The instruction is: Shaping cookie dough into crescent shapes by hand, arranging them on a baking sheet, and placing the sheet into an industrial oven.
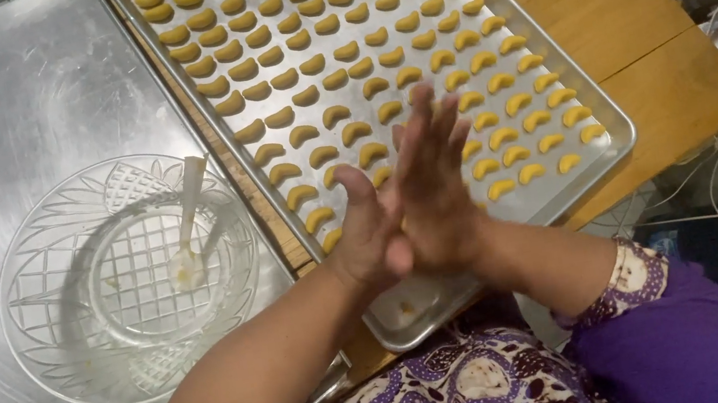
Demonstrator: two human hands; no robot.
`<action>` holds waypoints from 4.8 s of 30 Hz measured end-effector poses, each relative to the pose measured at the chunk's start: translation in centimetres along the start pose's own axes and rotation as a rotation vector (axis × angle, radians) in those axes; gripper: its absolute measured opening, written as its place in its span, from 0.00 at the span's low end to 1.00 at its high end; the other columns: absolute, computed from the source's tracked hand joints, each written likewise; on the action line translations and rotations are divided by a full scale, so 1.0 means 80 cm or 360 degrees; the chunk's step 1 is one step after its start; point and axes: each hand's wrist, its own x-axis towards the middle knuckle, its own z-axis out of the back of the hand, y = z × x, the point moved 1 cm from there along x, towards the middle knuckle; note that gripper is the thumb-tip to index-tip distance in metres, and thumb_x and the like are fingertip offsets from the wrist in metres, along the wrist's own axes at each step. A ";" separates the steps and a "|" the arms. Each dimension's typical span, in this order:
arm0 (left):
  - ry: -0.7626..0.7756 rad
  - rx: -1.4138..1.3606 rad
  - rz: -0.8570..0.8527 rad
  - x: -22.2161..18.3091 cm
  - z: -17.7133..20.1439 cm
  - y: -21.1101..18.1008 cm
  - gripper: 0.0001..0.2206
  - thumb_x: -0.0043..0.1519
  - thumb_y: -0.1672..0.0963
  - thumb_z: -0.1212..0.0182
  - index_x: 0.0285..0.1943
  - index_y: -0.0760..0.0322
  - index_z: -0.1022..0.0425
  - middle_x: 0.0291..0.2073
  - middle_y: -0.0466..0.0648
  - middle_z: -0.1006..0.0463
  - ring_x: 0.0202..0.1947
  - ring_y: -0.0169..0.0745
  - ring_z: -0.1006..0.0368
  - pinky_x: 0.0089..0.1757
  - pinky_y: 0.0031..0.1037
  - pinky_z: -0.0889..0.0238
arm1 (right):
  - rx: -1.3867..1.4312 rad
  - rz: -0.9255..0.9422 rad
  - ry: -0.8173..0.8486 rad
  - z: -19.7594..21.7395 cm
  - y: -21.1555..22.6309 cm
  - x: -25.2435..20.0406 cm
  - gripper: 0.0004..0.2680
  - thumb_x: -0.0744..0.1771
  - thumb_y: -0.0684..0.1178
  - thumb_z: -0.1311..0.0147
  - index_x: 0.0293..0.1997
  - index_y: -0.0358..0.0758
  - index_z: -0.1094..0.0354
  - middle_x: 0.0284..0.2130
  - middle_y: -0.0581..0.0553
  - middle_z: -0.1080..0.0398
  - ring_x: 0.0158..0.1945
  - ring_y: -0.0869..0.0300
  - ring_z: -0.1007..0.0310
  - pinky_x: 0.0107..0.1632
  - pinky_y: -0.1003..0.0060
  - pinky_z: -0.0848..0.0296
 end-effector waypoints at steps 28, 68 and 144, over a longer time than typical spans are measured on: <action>0.0377 0.0215 -0.0411 0.016 0.020 0.020 0.48 0.62 0.33 0.84 0.81 0.66 0.55 0.76 0.58 0.48 0.76 0.48 0.50 0.75 0.45 0.72 | -0.0096 -0.0417 0.0248 -0.014 -0.011 -0.024 0.44 0.65 0.84 0.76 0.79 0.37 0.89 0.75 0.25 0.88 0.75 0.29 0.98 0.69 0.26 0.90; -0.0186 -0.0357 -0.0033 0.014 0.000 0.019 0.57 0.50 0.26 0.79 0.82 0.60 0.71 0.80 0.56 0.75 0.78 0.61 0.78 0.71 0.50 0.78 | 0.0340 -0.0598 0.0021 0.059 -0.001 -0.009 0.15 0.61 0.48 0.27 0.50 0.41 0.21 0.34 0.47 0.23 0.32 0.58 0.21 0.38 0.64 0.21; -0.0300 0.3471 0.0803 -0.019 0.039 -0.059 0.09 0.53 0.62 0.31 0.41 0.72 0.17 0.43 0.53 0.32 0.47 0.52 0.37 0.39 0.36 0.42 | 0.0108 -0.0664 0.0879 -0.031 -0.081 -0.018 0.07 0.63 0.50 0.32 0.37 0.39 0.20 0.36 0.45 0.36 0.37 0.47 0.26 0.40 0.56 0.26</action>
